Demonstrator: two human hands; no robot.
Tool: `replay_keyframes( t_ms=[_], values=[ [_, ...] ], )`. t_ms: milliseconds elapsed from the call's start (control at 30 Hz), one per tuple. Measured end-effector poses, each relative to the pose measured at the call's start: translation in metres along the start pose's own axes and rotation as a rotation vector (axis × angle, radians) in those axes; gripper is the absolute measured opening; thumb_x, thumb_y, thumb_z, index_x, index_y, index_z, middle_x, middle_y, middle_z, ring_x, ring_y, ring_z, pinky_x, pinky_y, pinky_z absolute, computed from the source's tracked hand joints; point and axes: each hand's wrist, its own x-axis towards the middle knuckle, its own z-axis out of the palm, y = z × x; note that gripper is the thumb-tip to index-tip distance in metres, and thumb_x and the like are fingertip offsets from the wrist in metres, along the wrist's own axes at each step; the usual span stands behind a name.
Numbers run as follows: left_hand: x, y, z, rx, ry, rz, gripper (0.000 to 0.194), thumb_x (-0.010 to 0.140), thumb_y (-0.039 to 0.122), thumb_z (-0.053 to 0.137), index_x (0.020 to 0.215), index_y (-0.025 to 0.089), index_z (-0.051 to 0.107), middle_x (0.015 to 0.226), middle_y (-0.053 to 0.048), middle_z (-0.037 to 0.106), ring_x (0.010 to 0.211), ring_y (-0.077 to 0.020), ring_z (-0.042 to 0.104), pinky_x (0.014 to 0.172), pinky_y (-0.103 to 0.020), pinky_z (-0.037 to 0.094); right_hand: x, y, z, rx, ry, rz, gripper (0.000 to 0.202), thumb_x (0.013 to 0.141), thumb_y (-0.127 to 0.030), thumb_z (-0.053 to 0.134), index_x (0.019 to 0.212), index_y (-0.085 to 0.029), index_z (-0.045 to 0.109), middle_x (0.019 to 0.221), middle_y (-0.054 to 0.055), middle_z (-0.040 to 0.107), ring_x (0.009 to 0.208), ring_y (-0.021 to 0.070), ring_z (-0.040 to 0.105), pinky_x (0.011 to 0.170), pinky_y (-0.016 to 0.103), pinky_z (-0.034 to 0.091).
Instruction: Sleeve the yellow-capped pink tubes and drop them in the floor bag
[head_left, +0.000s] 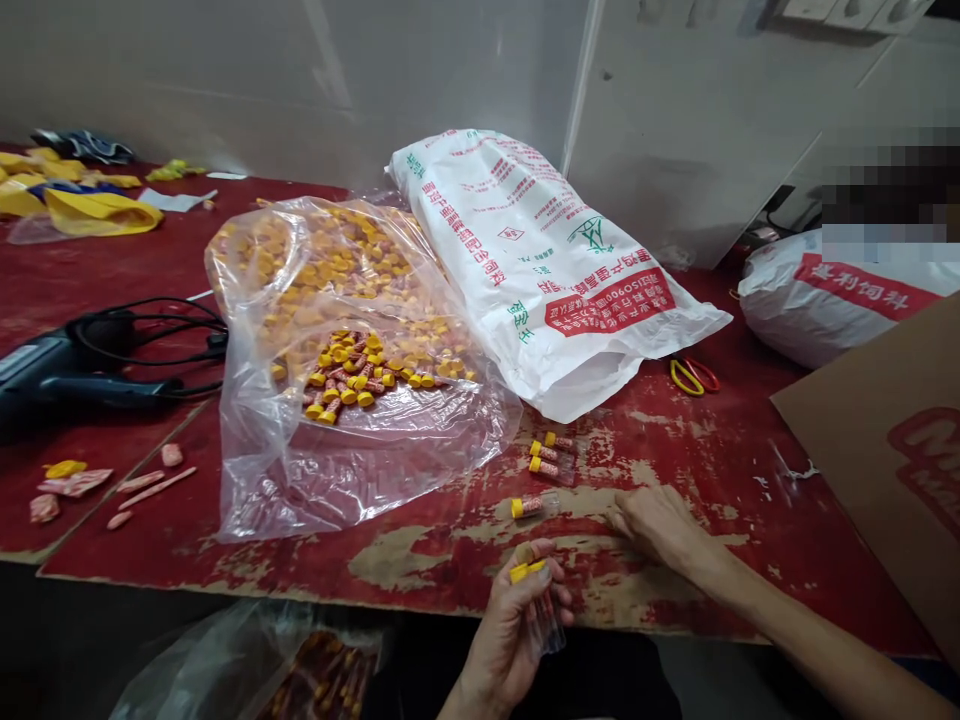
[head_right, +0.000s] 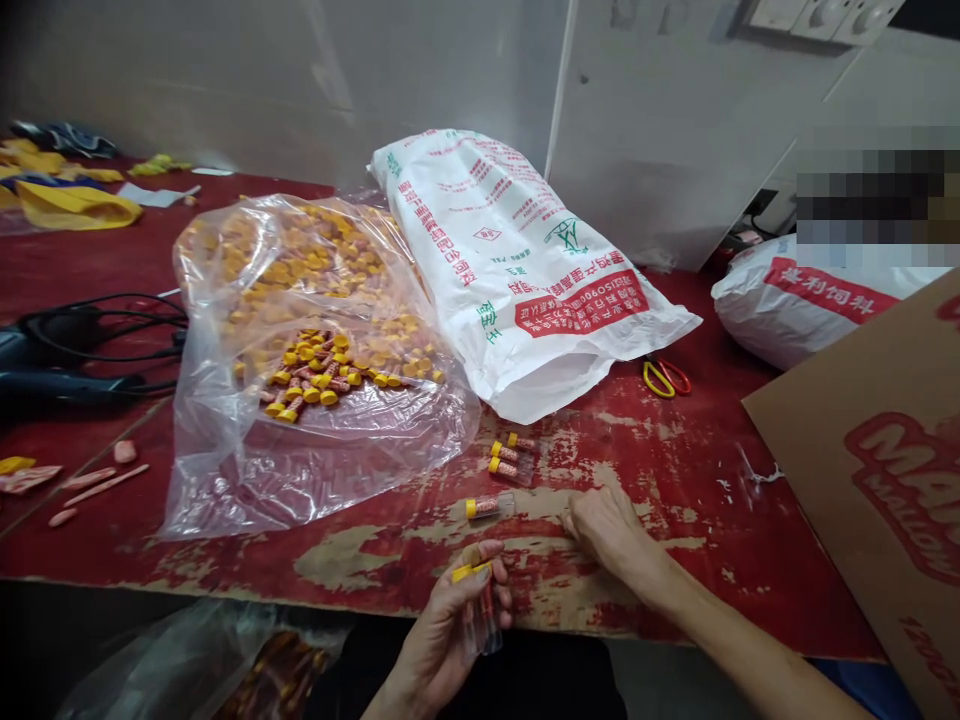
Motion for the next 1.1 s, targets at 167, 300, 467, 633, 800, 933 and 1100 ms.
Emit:
replay_keyframes(
  t_ms=[167,300,467,633,800,933,1100],
  values=[
    [0.005,0.004,0.008,0.01,0.028,-0.017,0.03,0.067,0.017,0.072,0.093,0.015,0.058,0.073,-0.002,0.062,0.058,-0.0128,0.059,0.05,-0.024,0.049,0.007,-0.001,0.011,0.021,0.029,0.045,0.028,0.09,-0.02,0.04,0.077,-0.015,0.064,0.069,0.008,0.067,0.06,0.016,0.06,0.051,0.027,0.022],
    [0.005,0.005,0.012,-0.032,0.07,-0.008,0.032,0.069,0.021,0.073,0.096,0.015,0.057,0.076,-0.003,0.064,0.059,-0.0123,0.061,0.052,-0.024,0.05,0.0,0.001,0.022,0.099,0.125,0.042,0.03,0.092,-0.024,0.038,0.076,-0.017,0.062,0.067,0.006,0.065,0.06,0.0168,0.06,0.053,0.026,0.031],
    [-0.002,0.001,0.007,-0.119,0.015,0.033,0.032,0.068,0.025,0.076,0.095,0.016,0.059,0.085,-0.004,0.066,0.071,-0.0155,0.065,0.061,-0.026,0.052,-0.024,-0.052,0.034,0.587,0.528,-0.141,0.027,0.096,-0.029,0.035,0.094,-0.02,0.06,0.086,0.004,0.066,0.075,0.0147,0.061,0.066,0.025,0.045],
    [-0.01,0.01,-0.002,-0.201,0.062,0.113,0.028,0.061,0.018,0.08,0.083,0.015,0.063,0.076,0.0,0.065,0.064,-0.0099,0.062,0.064,-0.023,0.052,-0.023,-0.099,0.023,0.685,0.669,-0.432,0.025,0.094,-0.027,0.037,0.107,-0.018,0.057,0.097,0.008,0.06,0.088,0.0166,0.056,0.074,0.027,0.047],
    [-0.02,0.023,-0.012,-0.175,0.096,0.119,0.027,0.06,0.022,0.079,0.081,0.015,0.063,0.073,-0.001,0.065,0.062,-0.0155,0.064,0.066,-0.034,0.055,0.021,-0.093,0.027,0.217,0.763,-0.287,0.024,0.09,-0.021,0.042,0.105,-0.015,0.06,0.104,0.014,0.058,0.091,0.0236,0.052,0.076,0.037,0.042],
    [-0.024,0.025,-0.016,-0.2,0.093,0.109,0.026,0.064,0.022,0.075,0.086,0.014,0.064,0.073,-0.002,0.064,0.06,-0.0157,0.064,0.061,-0.033,0.055,0.021,-0.083,0.027,0.114,0.691,-0.347,0.019,0.09,-0.017,0.041,0.093,-0.016,0.06,0.104,0.013,0.061,0.09,0.0228,0.054,0.077,0.036,0.039],
    [-0.02,0.024,-0.018,-0.207,0.019,0.085,0.02,0.067,0.024,0.073,0.082,0.012,0.066,0.076,-0.005,0.064,0.066,-0.0175,0.065,0.06,-0.03,0.055,-0.005,-0.041,0.002,0.129,0.253,-0.25,0.026,0.092,-0.028,0.04,0.077,-0.018,0.059,0.067,0.003,0.063,0.059,0.0143,0.056,0.055,0.025,0.029]
  ],
)
